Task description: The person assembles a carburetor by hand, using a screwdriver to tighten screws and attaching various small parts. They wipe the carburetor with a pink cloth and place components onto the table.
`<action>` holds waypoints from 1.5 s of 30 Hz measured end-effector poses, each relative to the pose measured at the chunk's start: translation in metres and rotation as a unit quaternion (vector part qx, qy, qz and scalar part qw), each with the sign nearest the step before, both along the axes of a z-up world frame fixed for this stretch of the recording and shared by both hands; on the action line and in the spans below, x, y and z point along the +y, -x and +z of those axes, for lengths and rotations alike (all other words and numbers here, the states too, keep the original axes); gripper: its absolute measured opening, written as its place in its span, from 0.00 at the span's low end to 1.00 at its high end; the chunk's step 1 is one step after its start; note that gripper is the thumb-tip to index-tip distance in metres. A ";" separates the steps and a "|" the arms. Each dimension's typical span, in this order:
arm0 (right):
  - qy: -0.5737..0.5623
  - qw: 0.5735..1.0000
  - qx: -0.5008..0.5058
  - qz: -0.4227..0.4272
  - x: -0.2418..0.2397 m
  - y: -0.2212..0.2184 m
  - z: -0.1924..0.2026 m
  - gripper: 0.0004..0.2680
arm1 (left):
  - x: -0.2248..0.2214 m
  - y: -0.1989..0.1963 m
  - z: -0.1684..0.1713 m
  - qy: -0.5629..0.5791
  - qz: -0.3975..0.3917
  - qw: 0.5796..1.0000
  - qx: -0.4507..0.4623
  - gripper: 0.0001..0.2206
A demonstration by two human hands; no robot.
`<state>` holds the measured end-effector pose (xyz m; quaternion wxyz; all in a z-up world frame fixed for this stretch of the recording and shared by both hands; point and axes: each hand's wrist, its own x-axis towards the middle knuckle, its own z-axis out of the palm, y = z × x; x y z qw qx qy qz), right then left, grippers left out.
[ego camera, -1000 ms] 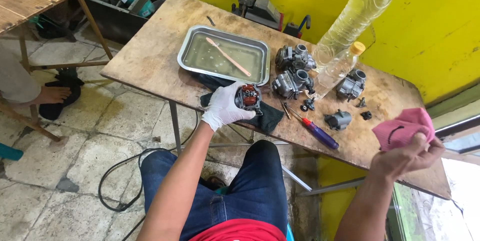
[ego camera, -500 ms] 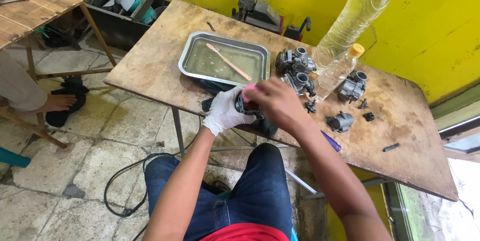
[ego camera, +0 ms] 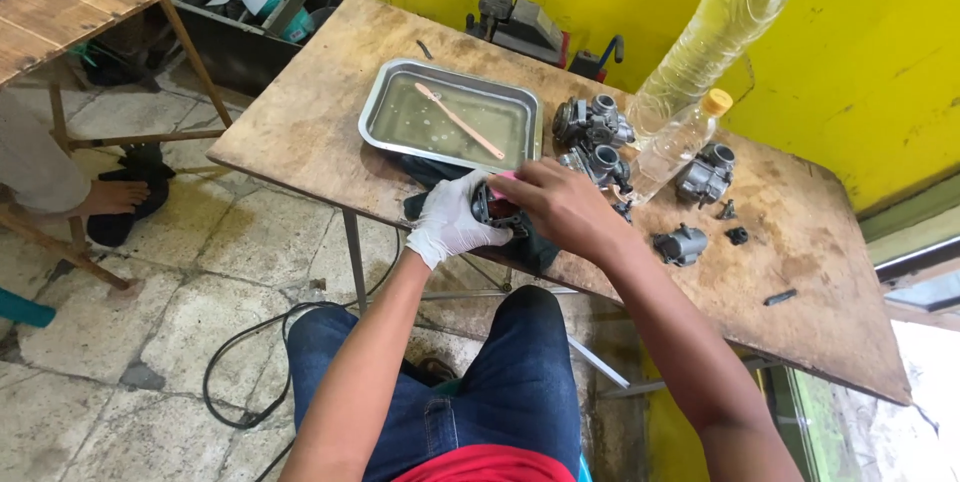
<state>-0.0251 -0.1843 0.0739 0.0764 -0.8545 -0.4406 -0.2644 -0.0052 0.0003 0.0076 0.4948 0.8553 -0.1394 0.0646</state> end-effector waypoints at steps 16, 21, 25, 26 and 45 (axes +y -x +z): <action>0.133 0.969 0.205 -0.045 0.024 -0.032 0.023 0.04 | -0.013 -0.014 -0.032 0.050 -0.024 0.998 -0.015 0.25; -0.233 0.933 0.253 -0.105 -0.019 0.021 0.075 0.06 | 0.001 -0.005 -0.016 0.007 -0.018 1.000 0.011 0.30; -0.326 0.880 0.286 -0.196 -0.083 0.066 0.075 0.06 | 0.002 -0.006 -0.014 -0.011 -0.016 1.000 0.008 0.32; -0.317 0.877 0.248 -0.262 -0.106 0.069 0.065 0.07 | 0.002 -0.006 -0.014 0.005 -0.018 1.000 0.004 0.32; -0.111 0.853 -0.181 -0.477 -0.286 0.102 -0.105 0.13 | -0.006 -0.007 -0.017 0.003 -0.015 1.000 -0.002 0.32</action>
